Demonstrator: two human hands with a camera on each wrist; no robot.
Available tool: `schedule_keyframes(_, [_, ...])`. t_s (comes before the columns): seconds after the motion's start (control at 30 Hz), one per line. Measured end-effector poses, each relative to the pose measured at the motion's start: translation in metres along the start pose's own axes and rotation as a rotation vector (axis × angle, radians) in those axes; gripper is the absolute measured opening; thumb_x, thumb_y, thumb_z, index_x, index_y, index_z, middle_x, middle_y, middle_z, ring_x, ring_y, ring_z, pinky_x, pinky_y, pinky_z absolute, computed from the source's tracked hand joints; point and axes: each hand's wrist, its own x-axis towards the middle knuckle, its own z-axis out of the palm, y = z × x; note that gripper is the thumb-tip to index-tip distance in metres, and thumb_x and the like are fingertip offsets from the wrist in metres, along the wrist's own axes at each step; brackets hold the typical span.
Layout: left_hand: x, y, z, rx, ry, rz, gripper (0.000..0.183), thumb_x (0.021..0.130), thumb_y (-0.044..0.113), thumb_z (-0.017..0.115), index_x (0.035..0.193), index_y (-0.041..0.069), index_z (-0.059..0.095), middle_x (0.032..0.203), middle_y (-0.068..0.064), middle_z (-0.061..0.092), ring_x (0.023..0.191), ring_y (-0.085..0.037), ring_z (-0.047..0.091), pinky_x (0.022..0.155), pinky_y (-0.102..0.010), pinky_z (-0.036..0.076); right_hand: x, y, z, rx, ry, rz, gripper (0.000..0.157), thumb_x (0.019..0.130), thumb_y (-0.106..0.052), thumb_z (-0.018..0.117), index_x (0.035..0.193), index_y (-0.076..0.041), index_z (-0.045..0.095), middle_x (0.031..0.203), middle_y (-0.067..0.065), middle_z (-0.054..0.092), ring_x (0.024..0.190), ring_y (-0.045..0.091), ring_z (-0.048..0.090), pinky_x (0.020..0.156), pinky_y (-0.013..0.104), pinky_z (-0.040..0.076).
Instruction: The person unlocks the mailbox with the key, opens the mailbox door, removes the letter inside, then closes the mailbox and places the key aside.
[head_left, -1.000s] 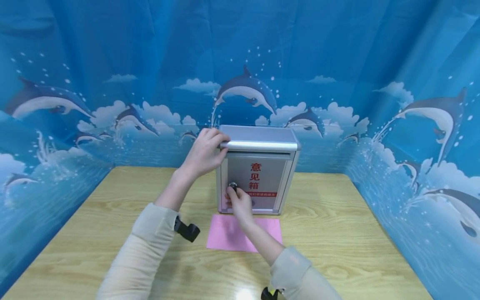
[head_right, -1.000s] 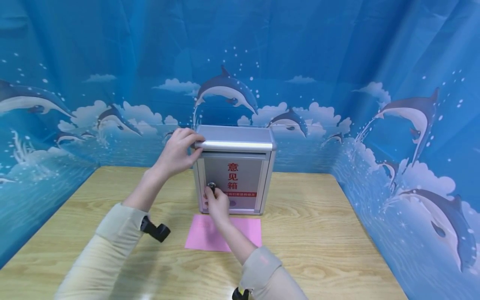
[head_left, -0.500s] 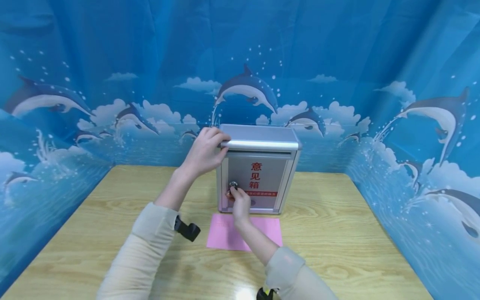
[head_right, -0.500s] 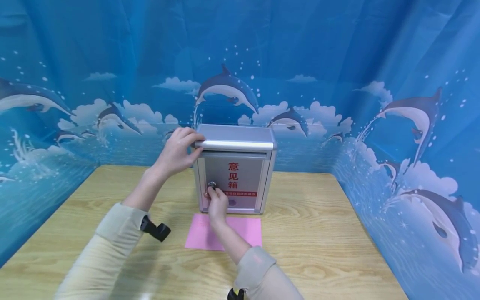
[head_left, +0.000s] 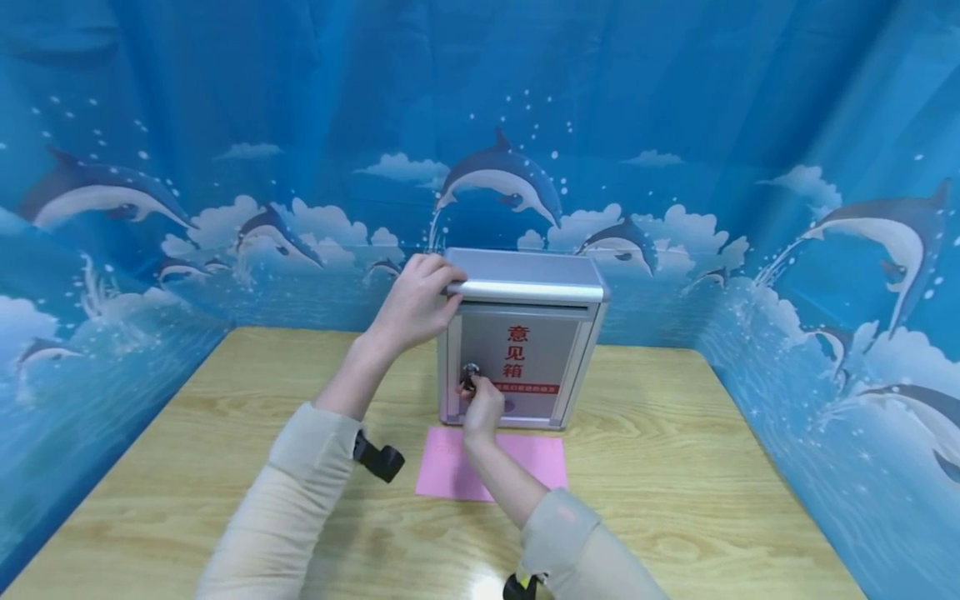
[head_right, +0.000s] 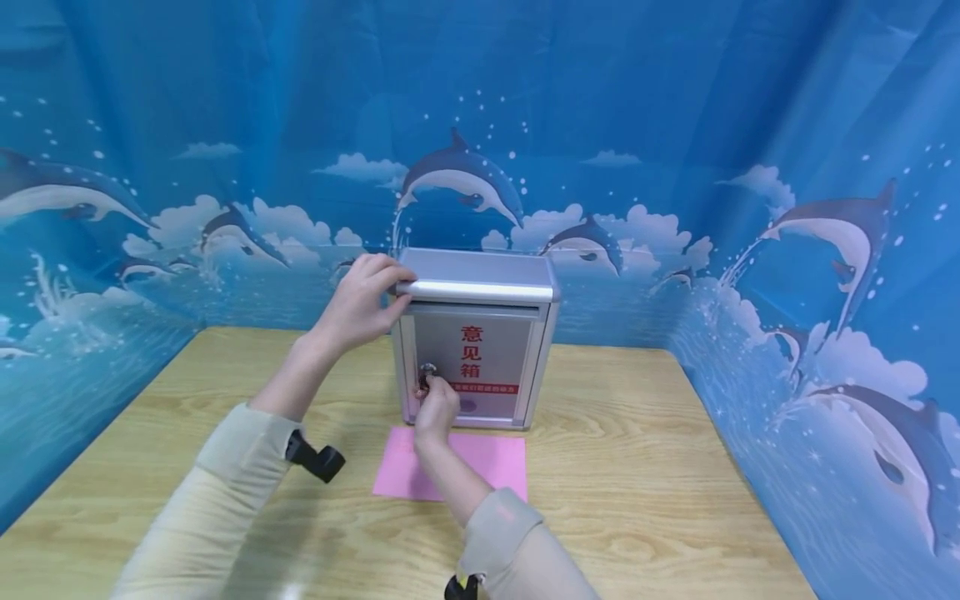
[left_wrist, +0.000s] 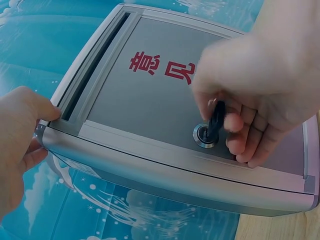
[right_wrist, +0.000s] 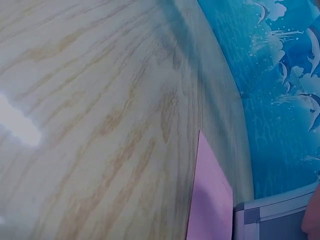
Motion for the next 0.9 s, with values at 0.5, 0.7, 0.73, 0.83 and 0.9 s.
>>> schedule_keyframes(0.5, [0.000, 0.001, 0.001, 0.009, -0.002, -0.007, 0.022, 0.079, 0.003, 0.069, 0.101, 0.001, 0.066, 0.100, -0.011, 0.061, 0.099, -0.028, 0.050, 0.086, -0.039, 0.042, 0.001, 0.006, -0.008, -0.059, -0.023, -0.032, 0.032, 0.083, -0.005, 0.043, 0.053, -0.013, 0.047, 0.066, 0.007, 0.060, 0.061, 0.013, 0.051, 0.068, 0.030, 0.043])
schedule_keyframes(0.7, [0.000, 0.000, 0.001, 0.014, -0.004, -0.001, 0.021, 0.079, 0.003, 0.069, 0.100, 0.001, 0.066, 0.100, -0.011, 0.061, 0.099, -0.029, 0.050, 0.087, -0.039, 0.041, 0.004, 0.000, -0.019, -0.091, -0.074, 0.008, 0.026, 0.085, -0.007, 0.045, 0.063, -0.002, 0.058, 0.058, 0.001, 0.057, 0.056, 0.011, 0.052, 0.064, 0.026, 0.046])
schedule_keyframes(0.73, [0.000, 0.000, 0.001, 0.013, -0.003, 0.002, 0.022, 0.079, 0.003, 0.069, 0.100, 0.001, 0.066, 0.100, -0.011, 0.061, 0.099, -0.029, 0.050, 0.087, -0.039, 0.042, 0.005, -0.002, -0.023, -0.114, -0.109, 0.020, 0.025, 0.085, -0.008, 0.045, 0.067, 0.002, 0.059, 0.058, 0.000, 0.056, 0.055, 0.011, 0.053, 0.063, 0.025, 0.048])
schedule_keyframes(0.83, [0.000, 0.000, 0.001, 0.014, -0.002, 0.004, 0.022, 0.079, 0.003, 0.069, 0.101, 0.001, 0.065, 0.100, -0.011, 0.061, 0.099, -0.029, 0.050, 0.087, -0.039, 0.042, 0.008, -0.007, -0.034, -0.189, -0.245, 0.061, 0.027, 0.088, -0.008, 0.044, 0.085, 0.013, 0.059, 0.059, -0.001, 0.056, 0.055, 0.011, 0.056, 0.061, 0.028, 0.053])
schedule_keyframes(0.9, [-0.001, 0.000, 0.001, 0.014, -0.004, 0.004, 0.022, 0.080, 0.003, 0.068, 0.101, 0.001, 0.065, 0.100, -0.011, 0.060, 0.099, -0.028, 0.050, 0.086, -0.039, 0.042, 0.011, -0.010, -0.043, -0.251, -0.346, 0.088, 0.029, 0.090, -0.008, 0.043, 0.093, 0.017, 0.057, 0.060, -0.001, 0.057, 0.055, 0.010, 0.057, 0.062, 0.030, 0.054])
